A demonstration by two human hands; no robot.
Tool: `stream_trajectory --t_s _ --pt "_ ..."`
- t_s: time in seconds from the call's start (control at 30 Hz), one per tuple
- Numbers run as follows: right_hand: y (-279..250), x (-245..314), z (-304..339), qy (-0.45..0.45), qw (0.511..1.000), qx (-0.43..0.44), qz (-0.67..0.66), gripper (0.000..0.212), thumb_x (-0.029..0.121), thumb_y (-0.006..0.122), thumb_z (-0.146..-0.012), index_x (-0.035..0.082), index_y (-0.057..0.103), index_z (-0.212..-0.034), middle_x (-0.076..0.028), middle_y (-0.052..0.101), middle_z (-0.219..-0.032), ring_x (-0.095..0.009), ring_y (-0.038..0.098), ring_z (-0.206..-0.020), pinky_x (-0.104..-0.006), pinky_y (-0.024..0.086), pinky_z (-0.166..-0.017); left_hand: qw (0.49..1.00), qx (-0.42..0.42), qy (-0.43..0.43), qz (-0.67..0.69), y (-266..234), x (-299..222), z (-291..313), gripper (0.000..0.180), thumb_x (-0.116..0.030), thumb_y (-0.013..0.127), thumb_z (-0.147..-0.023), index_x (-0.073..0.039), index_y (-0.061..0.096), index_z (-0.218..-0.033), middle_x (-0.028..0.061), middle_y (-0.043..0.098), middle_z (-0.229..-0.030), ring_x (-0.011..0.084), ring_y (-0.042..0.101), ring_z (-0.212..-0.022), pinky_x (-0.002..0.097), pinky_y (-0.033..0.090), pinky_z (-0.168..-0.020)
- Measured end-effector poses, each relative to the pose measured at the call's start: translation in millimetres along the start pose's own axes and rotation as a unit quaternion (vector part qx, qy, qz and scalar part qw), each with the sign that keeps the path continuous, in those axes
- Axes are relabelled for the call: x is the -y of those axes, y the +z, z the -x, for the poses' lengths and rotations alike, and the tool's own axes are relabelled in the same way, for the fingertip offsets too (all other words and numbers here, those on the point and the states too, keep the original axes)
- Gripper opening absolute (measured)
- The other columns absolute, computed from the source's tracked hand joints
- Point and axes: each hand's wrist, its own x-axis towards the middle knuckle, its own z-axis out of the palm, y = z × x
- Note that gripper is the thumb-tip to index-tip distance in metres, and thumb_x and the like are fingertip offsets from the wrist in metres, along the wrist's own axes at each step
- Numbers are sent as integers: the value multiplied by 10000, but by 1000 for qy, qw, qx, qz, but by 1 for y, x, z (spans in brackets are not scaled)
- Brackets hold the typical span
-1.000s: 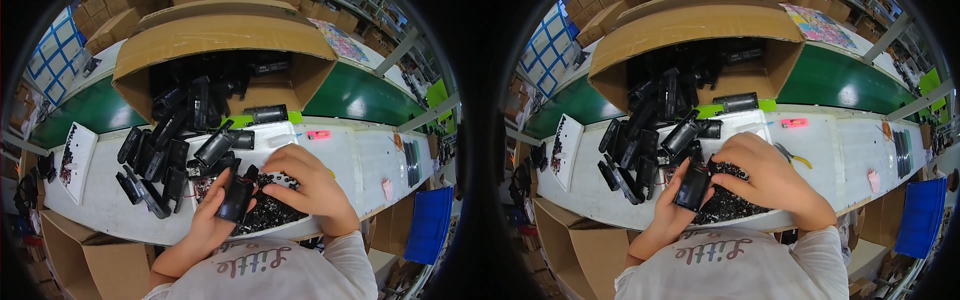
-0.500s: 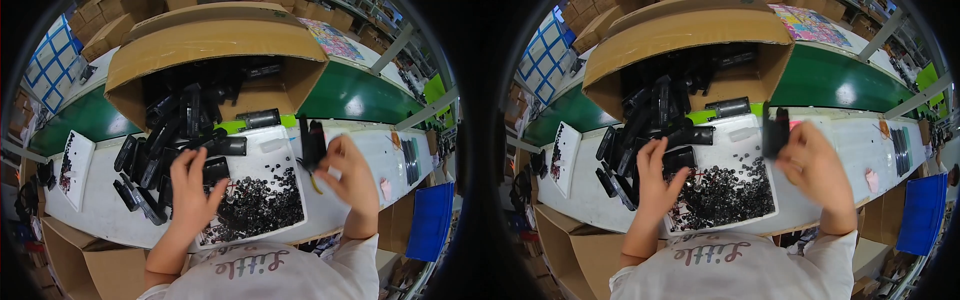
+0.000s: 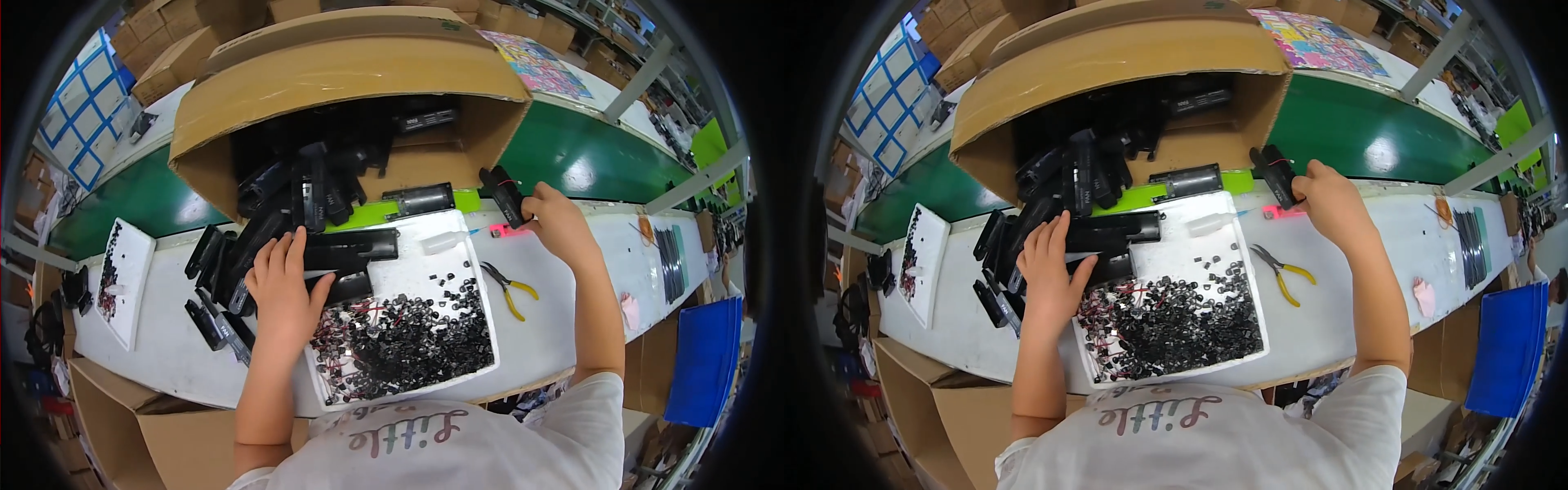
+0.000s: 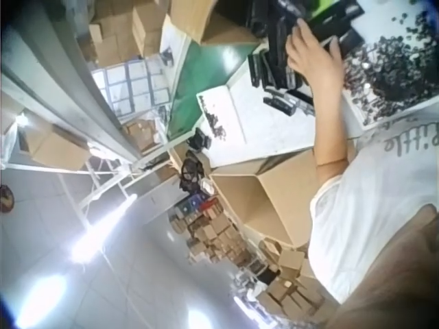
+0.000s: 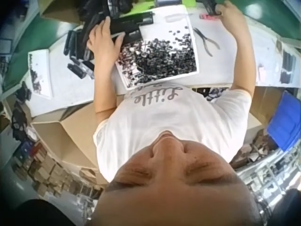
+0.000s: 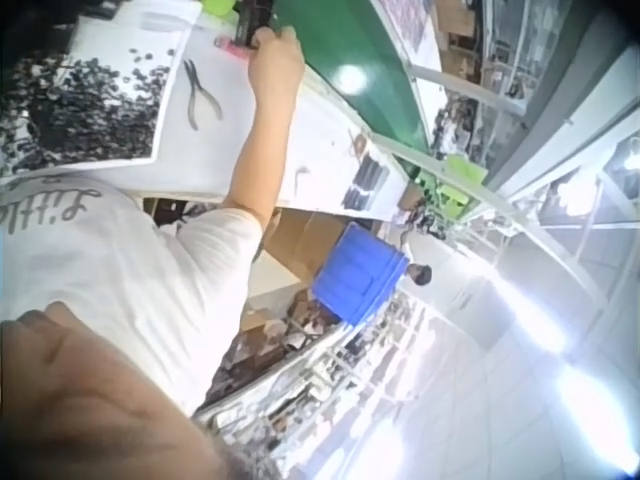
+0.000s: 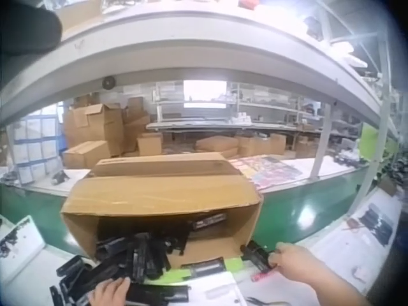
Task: The person assembles electronic housing components by applying glue from a bottle and attaching small parts from a parts tray to the housing.
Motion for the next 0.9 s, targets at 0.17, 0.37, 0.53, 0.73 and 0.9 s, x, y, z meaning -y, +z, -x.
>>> stream_trajectory --t_s 0.17,0.37,0.53,0.73,0.9 --pt "-2 -11 1 4 992 -15 123 111 -9 583 -660 65 602 -740 -113 522 -779 -274 545 -786 -365 453 -651 1000 15 18 -5 0 0 -3 495 -162 651 -751 -58 491 -1207 142 471 -1224 321 370 -1185 459 233 -957" --pt "6 -10 1 21 980 -44 192 130 -35 585 -631 54 592 -726 -119 522 -780 -289 544 -780 -381 458 -653 1000 4 16 -6 2 2 -3 219 -84 644 -728 -77 582 -938 167 482 -1179 337 376 -1184 471 240 -953" --pt "12 -15 -2 29 963 -76 258 158 29 582 -667 95 640 -799 -77 522 -761 -231 554 -766 -317 449 -597 1000 11 7 -10 2 2 -3 197 -77 637 -735 -76 574 -922 169 476 -1219 326 362 -1210 451 226 -983" --pt "29 -32 -32 53 969 -90 224 137 27 559 -706 89 616 -814 -93 529 -795 -248 566 -775 -355 476 -630 1000 -5 -1 20 -8 -4 0 160 -69 645 -730 -69 584 -878 184 458 -1194 349 375 -1190 446 251 -970" --pt "48 -64 -62 92 980 -58 167 164 33 548 -739 85 600 -885 -114 540 -864 -283 582 -827 -385 492 -678 965 -9 -6 262 -29 -11 7 177 10 679 -681 -37 562 -805 165 402 -1048 342 431 -1137 389 388 -894"
